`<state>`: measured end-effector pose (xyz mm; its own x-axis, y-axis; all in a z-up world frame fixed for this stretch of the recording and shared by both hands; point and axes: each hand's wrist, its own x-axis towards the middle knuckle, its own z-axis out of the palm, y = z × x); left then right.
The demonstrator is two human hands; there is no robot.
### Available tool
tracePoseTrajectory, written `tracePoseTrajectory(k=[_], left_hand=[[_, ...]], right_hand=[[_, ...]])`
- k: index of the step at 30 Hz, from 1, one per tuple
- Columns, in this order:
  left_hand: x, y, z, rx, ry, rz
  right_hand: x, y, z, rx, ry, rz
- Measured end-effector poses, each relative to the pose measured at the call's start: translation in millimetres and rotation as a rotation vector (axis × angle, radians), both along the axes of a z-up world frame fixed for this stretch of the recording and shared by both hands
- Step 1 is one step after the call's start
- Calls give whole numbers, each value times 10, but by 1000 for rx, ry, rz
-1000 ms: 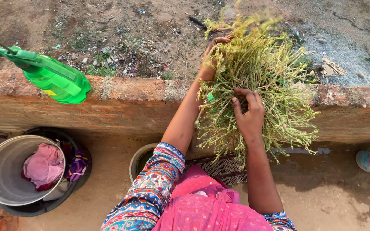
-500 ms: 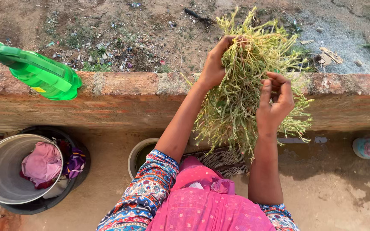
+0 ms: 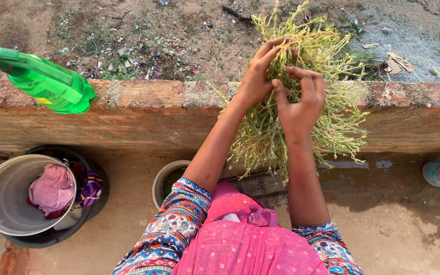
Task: The person picks through a hanging plant by hand to remove debris and then waters it using a green hand-held pressure sprayer.
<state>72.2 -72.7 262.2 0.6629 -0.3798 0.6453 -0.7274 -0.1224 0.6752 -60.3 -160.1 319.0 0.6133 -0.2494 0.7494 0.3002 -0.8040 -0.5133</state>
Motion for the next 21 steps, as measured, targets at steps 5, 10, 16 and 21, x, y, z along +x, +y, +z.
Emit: tracePoseTrajectory(k=[5,10,16,21], left_hand=[[-15,-5,-48,-28,-41,1],[12,28,-186,-137,-33,3],[-276,139,-60,4,-217,80],[-442,165,-80,187,-318,194]], right_hand=[[34,-40,-162,90,81,-23],[-117,-64,-344,239,98,34],[-213,-109,-333,278,92,44],[-356,-130,-371,138,75,103]])
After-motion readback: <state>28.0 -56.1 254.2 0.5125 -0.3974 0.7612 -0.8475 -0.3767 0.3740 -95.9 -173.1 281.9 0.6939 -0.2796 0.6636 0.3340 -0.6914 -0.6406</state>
